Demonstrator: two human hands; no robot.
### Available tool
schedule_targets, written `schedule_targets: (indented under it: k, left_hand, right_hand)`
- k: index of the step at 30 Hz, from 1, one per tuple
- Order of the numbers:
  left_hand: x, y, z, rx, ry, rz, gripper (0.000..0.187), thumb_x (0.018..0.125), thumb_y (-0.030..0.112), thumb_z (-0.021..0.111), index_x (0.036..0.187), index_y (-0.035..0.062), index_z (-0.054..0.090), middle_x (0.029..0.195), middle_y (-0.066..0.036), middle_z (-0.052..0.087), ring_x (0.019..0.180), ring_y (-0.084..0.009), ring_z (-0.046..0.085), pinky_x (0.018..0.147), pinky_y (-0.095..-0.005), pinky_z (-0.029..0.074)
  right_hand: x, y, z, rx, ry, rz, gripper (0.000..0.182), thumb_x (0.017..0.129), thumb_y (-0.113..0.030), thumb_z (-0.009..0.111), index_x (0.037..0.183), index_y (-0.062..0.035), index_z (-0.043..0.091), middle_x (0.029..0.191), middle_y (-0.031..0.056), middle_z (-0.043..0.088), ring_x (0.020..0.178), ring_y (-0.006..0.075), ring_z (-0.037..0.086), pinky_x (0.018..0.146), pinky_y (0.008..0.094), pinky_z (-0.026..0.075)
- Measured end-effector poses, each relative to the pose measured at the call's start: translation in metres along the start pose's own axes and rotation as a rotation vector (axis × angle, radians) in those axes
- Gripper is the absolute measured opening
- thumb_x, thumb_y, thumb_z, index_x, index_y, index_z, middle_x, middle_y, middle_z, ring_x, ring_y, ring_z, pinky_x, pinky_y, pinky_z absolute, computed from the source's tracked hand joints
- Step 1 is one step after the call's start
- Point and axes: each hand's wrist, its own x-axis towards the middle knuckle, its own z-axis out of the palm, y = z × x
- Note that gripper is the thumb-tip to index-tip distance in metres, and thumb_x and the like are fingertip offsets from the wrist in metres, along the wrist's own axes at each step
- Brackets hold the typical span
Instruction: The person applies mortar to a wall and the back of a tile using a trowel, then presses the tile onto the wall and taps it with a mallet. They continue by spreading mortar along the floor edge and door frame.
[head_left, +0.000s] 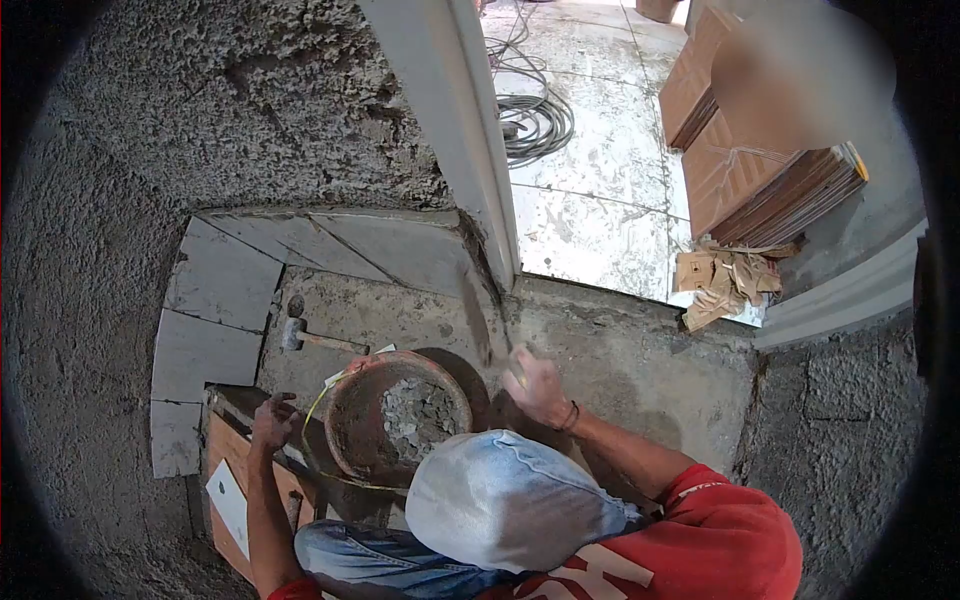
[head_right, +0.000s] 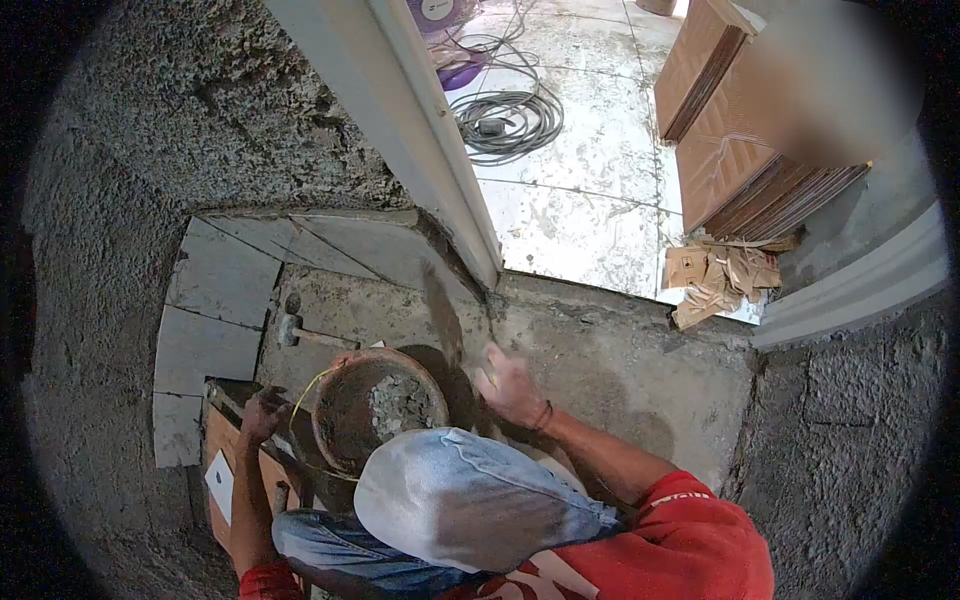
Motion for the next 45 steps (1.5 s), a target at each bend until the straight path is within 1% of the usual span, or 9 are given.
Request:
schedule_targets:
  k: [2, 7, 9, 11, 13, 15, 16, 19, 45]
  left_hand:
    - [0.012, -0.042, 0.016, -0.169, -0.029, 0.026, 0.054, 0.086, 0.034, 0.077, 0.129, 0.0017, 0.067, 0.105, -0.021, 0.077, 0.099, -0.0302, 0.076, 0.09, -0.0418, 0.058]
    - [0.001, 0.017, 0.011, -0.108, -0.17, -0.095, 0.06, 0.096, 0.047, 0.071, 0.132, -0.0001, 0.067, 0.113, -0.024, 0.075, 0.109, -0.0316, 0.071, 0.095, -0.0437, 0.054]
    - [0.004, 0.006, 0.021, -0.043, -0.113, 0.151, 0.064, 0.094, 0.053, 0.072, 0.129, -0.0012, 0.069, 0.112, -0.024, 0.074, 0.104, -0.0312, 0.071, 0.093, -0.0455, 0.053]
    - [0.005, 0.017, 0.022, 0.002, -0.2, 0.097, 0.058, 0.093, 0.05, 0.074, 0.12, -0.0011, 0.072, 0.106, -0.024, 0.074, 0.099, -0.0327, 0.071, 0.088, -0.0466, 0.053]
    - [0.021, -0.032, 0.054, 0.06, 0.04, 0.172, 0.05, 0.09, 0.047, 0.077, 0.112, 0.0017, 0.074, 0.098, -0.022, 0.075, 0.092, -0.0344, 0.071, 0.084, -0.0459, 0.053]
    - [0.015, 0.01, 0.036, 0.069, -0.166, 0.015, 0.037, 0.089, 0.029, 0.081, 0.115, 0.004, 0.075, 0.104, -0.021, 0.075, 0.096, -0.032, 0.07, 0.088, -0.0441, 0.053]
    - [0.015, 0.003, 0.041, 0.078, -0.13, 0.042, 0.038, 0.086, 0.033, 0.083, 0.112, 0.0057, 0.076, 0.101, -0.019, 0.075, 0.093, -0.0316, 0.07, 0.086, -0.0445, 0.053]
    - [0.019, 0.002, 0.049, 0.191, -0.154, -0.007, 0.045, 0.081, 0.043, 0.087, 0.108, 0.0085, 0.077, 0.1, -0.015, 0.076, 0.09, -0.0319, 0.072, 0.082, -0.0469, 0.055]
    - [0.015, 0.032, 0.041, 0.386, -0.148, 0.002, 0.047, 0.078, 0.039, 0.089, 0.113, 0.0115, 0.076, 0.104, -0.015, 0.077, 0.103, -0.0362, 0.073, 0.083, -0.0492, 0.057]
  right_hand:
    - [-0.025, 0.008, -0.007, -0.033, -0.066, -0.075, 0.029, 0.094, -0.019, 0.066, 0.111, 0.002, 0.057, 0.083, 0.0272, 0.062, 0.074, 0.0489, 0.062, 0.068, 0.0516, 0.049]
    - [-0.06, 0.046, -0.023, -0.148, -0.387, -0.117, 0.039, 0.095, -0.025, 0.065, 0.117, 0.0068, 0.059, 0.099, 0.0316, 0.065, 0.094, 0.0485, 0.065, 0.083, 0.0526, 0.052]
    - [-0.057, 0.051, -0.036, -0.153, -0.528, -0.191, 0.048, 0.097, -0.028, 0.062, 0.126, 0.0105, 0.056, 0.111, 0.0331, 0.065, 0.103, 0.0497, 0.064, 0.091, 0.0521, 0.052]
    - [-0.048, 0.051, -0.049, -0.177, -0.487, -0.497, 0.056, 0.097, -0.031, 0.062, 0.132, 0.0117, 0.052, 0.119, 0.0326, 0.065, 0.106, 0.0502, 0.064, 0.095, 0.0518, 0.053]
    - [-0.039, 0.049, -0.054, -0.137, -0.644, -0.452, 0.062, 0.095, -0.032, 0.063, 0.138, 0.0091, 0.049, 0.125, 0.0307, 0.063, 0.104, 0.0488, 0.065, 0.093, 0.0535, 0.052]
    - [-0.034, 0.047, -0.056, -0.042, -0.985, 0.153, 0.058, 0.093, -0.027, 0.064, 0.14, 0.0034, 0.05, 0.127, 0.0266, 0.064, 0.102, 0.0458, 0.067, 0.087, 0.0536, 0.054]
    - [-0.025, 0.005, -0.053, -0.594, -0.962, -0.088, 0.05, 0.092, -0.023, 0.062, 0.138, -0.0053, 0.055, 0.121, 0.0198, 0.067, 0.098, 0.0403, 0.069, 0.08, 0.0498, 0.055]
    - [-0.021, 0.005, -0.06, -0.673, -1.041, -0.112, 0.049, 0.092, -0.023, 0.062, 0.138, -0.0056, 0.056, 0.12, 0.0195, 0.067, 0.098, 0.04, 0.069, 0.08, 0.0496, 0.055]
    - [0.051, -0.037, -0.082, -1.097, -0.875, -0.387, 0.044, 0.092, -0.02, 0.061, 0.134, -0.0098, 0.06, 0.112, 0.0164, 0.067, 0.094, 0.0367, 0.07, 0.076, 0.0472, 0.056]
